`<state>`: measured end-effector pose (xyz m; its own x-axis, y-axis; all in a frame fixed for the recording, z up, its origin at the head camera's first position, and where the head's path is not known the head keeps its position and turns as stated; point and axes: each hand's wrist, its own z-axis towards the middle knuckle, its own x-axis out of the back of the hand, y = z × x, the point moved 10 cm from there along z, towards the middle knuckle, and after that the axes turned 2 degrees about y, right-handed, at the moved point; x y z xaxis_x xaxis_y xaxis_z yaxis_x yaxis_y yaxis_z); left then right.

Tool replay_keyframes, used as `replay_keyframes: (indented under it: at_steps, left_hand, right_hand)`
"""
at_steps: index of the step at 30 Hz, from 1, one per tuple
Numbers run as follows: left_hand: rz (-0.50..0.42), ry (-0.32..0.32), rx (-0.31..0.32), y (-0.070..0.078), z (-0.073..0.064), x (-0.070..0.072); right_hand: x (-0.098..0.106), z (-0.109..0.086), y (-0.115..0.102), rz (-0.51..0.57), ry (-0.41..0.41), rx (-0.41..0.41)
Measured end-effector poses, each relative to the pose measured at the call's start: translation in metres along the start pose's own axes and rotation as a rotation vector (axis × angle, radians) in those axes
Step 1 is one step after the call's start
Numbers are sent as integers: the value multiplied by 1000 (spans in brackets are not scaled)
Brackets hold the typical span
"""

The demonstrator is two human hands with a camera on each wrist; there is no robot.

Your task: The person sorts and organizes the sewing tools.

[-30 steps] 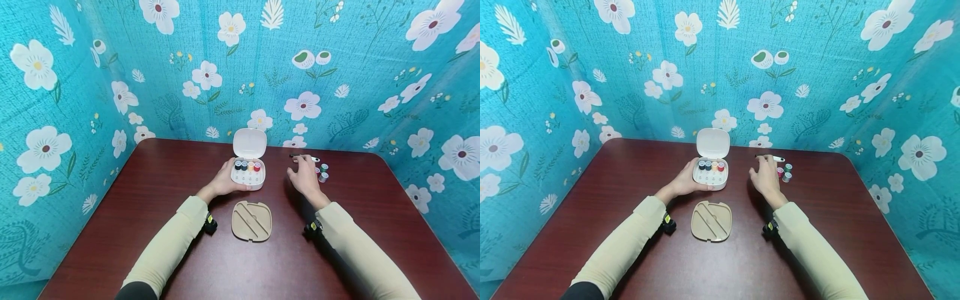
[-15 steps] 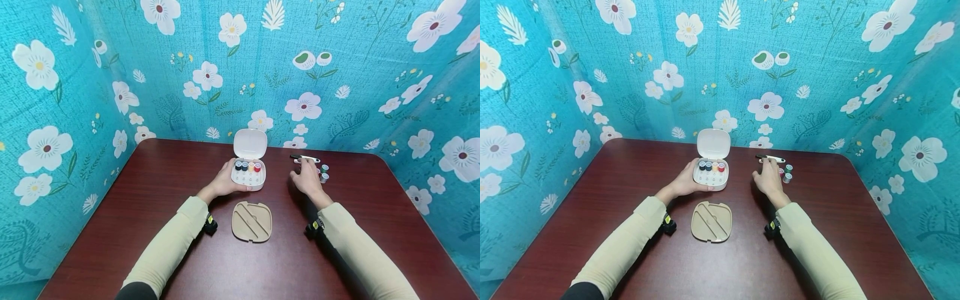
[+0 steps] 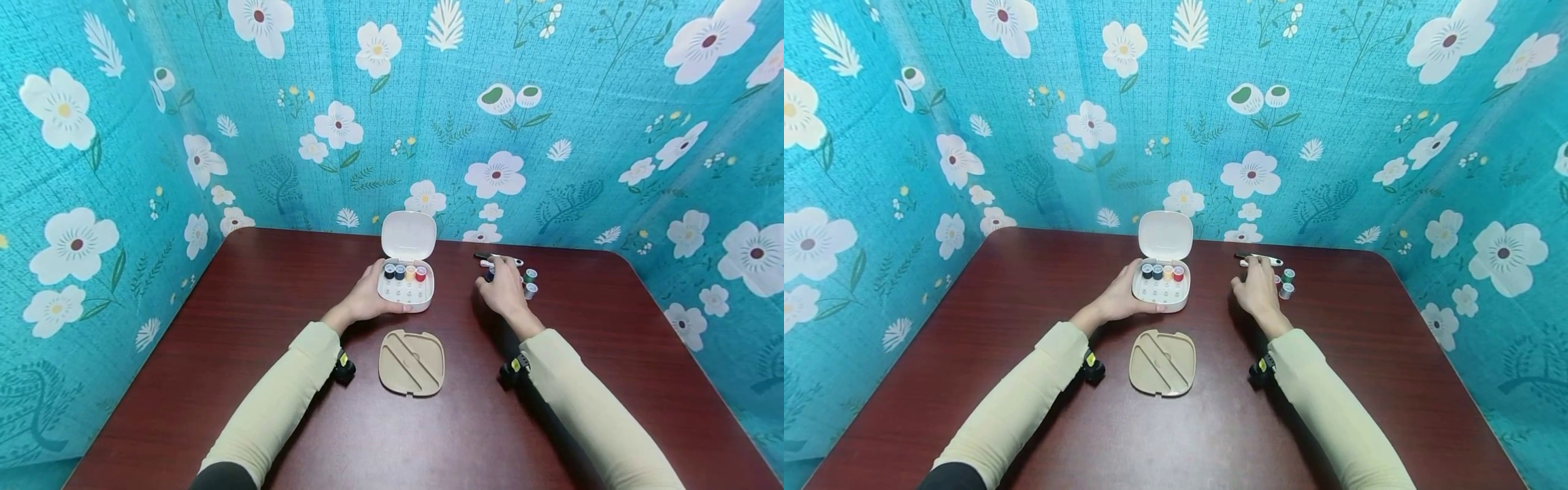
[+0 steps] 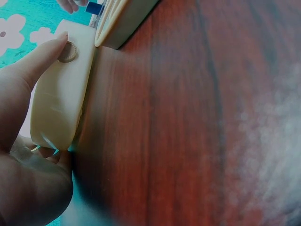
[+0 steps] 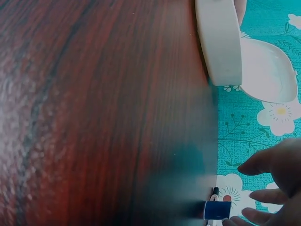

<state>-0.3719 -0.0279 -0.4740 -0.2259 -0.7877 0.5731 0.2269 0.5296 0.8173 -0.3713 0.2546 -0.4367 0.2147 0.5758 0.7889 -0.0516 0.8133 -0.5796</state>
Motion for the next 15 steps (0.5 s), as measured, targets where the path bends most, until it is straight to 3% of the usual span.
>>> replay_keyframes:
  at_steps: [15]
  left_hand:
    - [-4, 11, -8, 2, -1, 1]
  right_hand:
    - [-3, 7, 8, 48, -15, -41]
